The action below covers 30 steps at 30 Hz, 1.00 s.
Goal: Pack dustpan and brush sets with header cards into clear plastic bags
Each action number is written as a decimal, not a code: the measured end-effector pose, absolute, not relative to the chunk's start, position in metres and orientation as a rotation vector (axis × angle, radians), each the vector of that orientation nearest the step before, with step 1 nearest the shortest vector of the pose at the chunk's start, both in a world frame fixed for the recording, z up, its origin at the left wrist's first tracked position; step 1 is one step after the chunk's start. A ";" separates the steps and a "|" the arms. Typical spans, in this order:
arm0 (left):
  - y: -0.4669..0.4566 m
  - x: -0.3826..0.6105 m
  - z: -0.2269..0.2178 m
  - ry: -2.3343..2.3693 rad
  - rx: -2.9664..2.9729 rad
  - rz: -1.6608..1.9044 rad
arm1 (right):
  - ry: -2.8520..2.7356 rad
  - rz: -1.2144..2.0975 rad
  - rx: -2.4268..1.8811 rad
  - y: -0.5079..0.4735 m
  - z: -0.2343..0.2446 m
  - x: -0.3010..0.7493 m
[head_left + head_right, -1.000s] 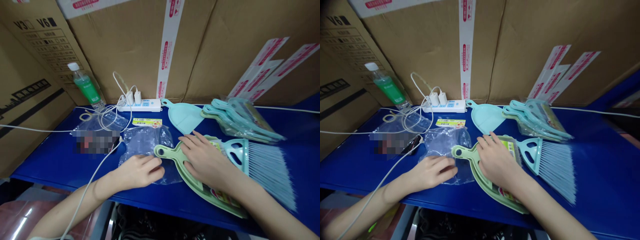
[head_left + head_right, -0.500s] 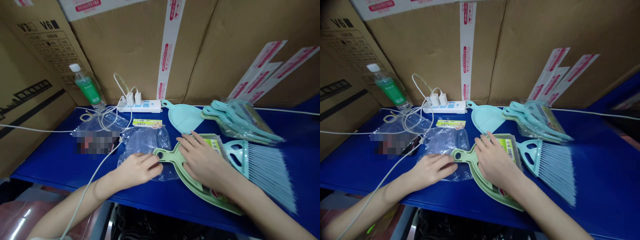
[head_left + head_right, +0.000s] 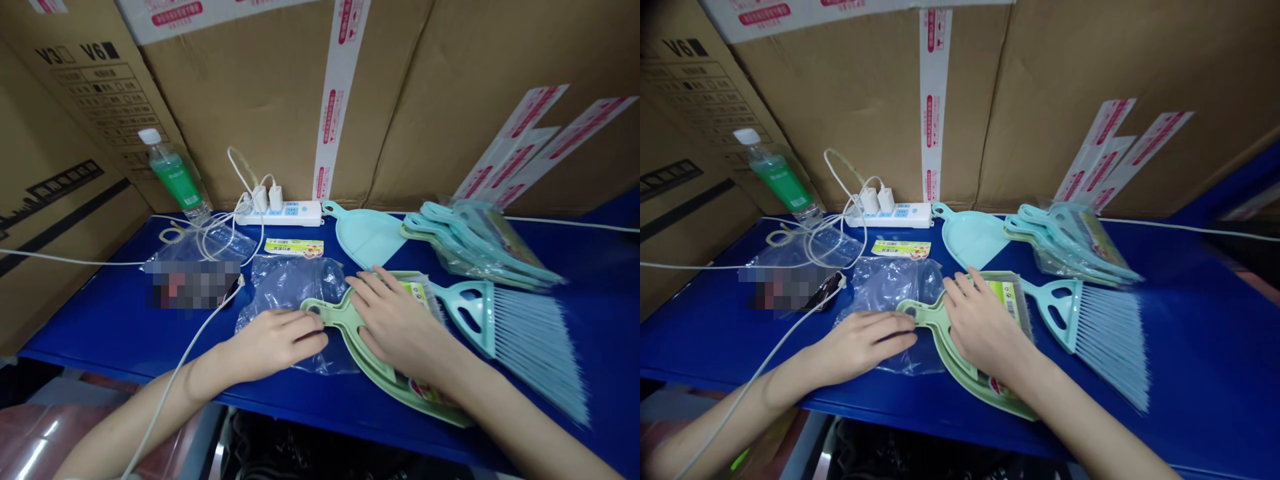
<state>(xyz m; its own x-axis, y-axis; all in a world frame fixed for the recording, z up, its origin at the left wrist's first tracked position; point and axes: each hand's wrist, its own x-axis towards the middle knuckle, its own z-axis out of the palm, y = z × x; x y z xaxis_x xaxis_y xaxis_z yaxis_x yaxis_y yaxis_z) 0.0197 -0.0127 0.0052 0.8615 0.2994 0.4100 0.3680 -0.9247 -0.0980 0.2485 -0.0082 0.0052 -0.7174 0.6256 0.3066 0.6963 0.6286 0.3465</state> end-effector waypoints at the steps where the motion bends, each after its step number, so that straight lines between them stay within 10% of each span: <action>1: -0.013 0.019 0.006 -0.526 -2.872 -0.588 | -2.693 -0.670 -1.108 -0.008 0.005 0.248; 20: 0.001 0.002 0.019 -1.771 -2.122 0.159 | -2.654 -0.649 -1.162 -0.001 0.011 0.261; 30: -0.002 0.000 0.011 -1.644 -2.406 -0.294 | -2.663 -0.740 -1.192 -0.002 0.016 0.262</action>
<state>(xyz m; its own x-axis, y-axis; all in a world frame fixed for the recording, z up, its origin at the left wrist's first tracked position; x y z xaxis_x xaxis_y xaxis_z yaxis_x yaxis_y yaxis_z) 0.0000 -0.0020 0.0113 0.3569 0.8908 0.2813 0.9331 -0.3544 -0.0615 0.2618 -0.0025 0.0163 -0.6789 0.6655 0.3101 0.7301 0.5673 0.3810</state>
